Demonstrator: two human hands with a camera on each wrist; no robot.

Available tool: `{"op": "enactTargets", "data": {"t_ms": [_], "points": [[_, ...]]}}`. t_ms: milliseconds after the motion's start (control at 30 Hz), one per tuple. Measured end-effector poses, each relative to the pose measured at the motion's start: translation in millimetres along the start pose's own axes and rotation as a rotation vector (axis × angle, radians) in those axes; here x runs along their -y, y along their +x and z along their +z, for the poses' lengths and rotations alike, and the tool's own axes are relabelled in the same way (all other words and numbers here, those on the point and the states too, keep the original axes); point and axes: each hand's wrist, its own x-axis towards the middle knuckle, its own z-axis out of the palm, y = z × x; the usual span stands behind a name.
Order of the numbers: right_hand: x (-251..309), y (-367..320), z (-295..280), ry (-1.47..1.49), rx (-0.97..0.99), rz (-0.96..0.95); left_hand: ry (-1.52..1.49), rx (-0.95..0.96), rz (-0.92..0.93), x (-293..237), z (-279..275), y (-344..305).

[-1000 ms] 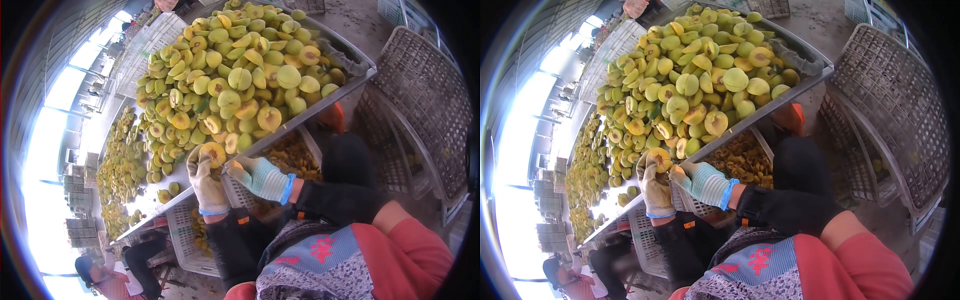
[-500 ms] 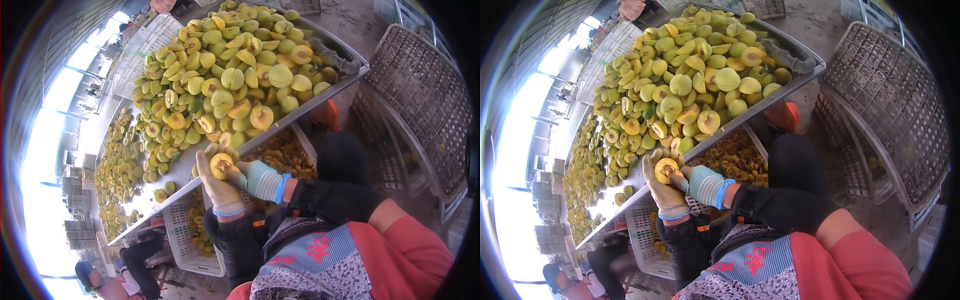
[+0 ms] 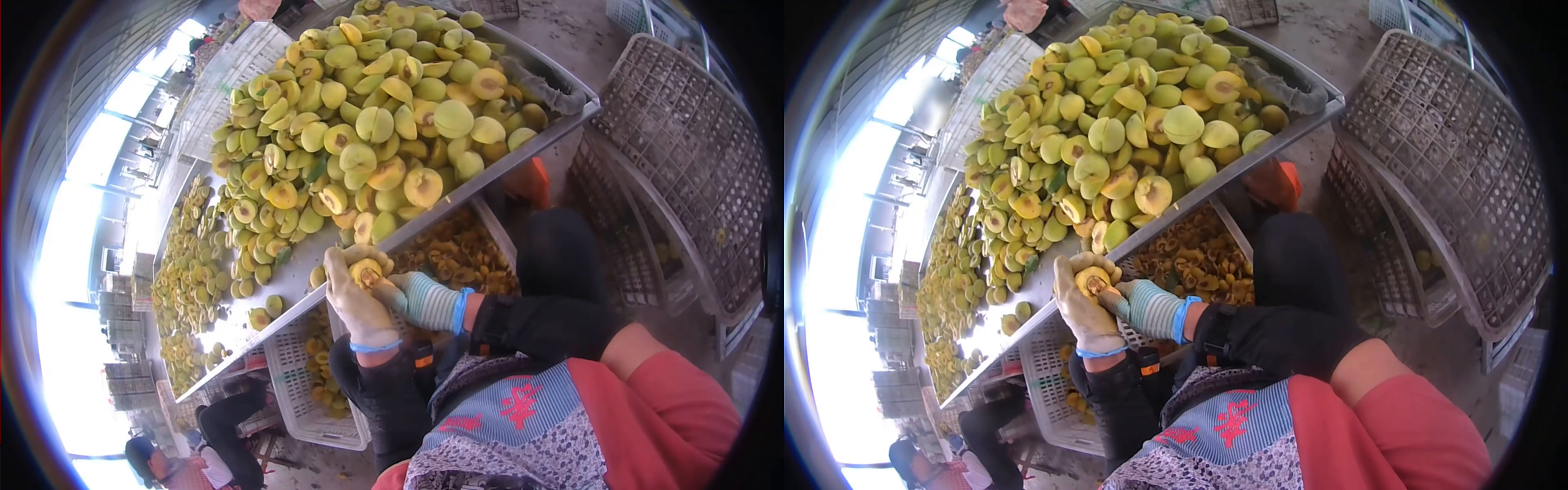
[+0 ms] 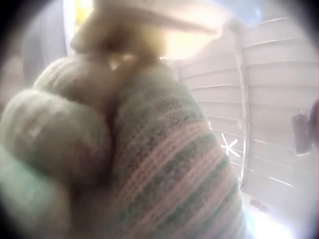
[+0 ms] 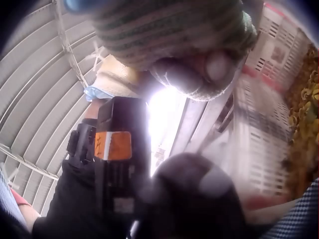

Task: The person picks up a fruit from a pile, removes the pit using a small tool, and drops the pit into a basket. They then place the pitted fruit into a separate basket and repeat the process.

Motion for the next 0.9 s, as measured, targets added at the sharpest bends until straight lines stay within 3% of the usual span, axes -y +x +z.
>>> {"op": "enactTargets", "data": {"t_ms": [67, 133, 200, 267, 367, 500, 600, 700, 733, 767, 833, 900], "points": [[-5.2, 1.4, 1.3, 0.016, 0.002, 0.013, 0.103, 0.014, 0.001, 2.5, -2.4, 3.8], [-25.8, 4.9, 11.5, 0.048, -0.024, -0.156, 0.093, -0.009, -0.011, 1.0, 2.7, 0.9], [-18.6, 3.8, 15.3, 0.195, -0.021, -0.164, 0.095, -0.008, 0.018, -0.5, 5.9, -0.3], [-1.5, -3.0, 15.4, 0.455, 0.009, -0.007, 0.109, 0.018, 0.085, -1.1, 6.2, -0.5], [63.8, -23.6, -35.3, 0.404, 0.355, 0.598, -0.019, 0.229, 0.096, 3.9, -8.5, 11.3], [39.8, -20.4, -35.1, 0.665, 0.610, 0.592, 0.004, 0.380, 0.064, 10.3, -16.9, 19.9], [38.9, -17.8, -38.3, 0.506, 0.568, 0.552, -0.266, 0.368, -0.102, 9.6, -14.6, 16.7], [37.1, -19.5, -36.3, 0.748, 0.658, 0.524, -0.475, 0.226, -0.232, 1.5, -2.1, 13.0], [38.5, -22.1, -35.5, 0.783, 0.633, 0.535, -0.571, 0.274, -0.285, 4.9, -11.9, 22.1], [44.3, -26.3, -34.2, 0.816, 0.611, 0.547, -0.745, 0.310, -0.239, 18.7, -32.1, 40.8], [46.4, -27.0, -31.9, 0.906, 0.551, 0.588, -0.814, 0.216, -0.254, 6.0, -47.8, 44.8], [35.0, -26.5, -30.6, 1.042, 0.457, 0.649, -0.665, 0.040, -0.147, -8.9, -71.1, 42.3]]}}
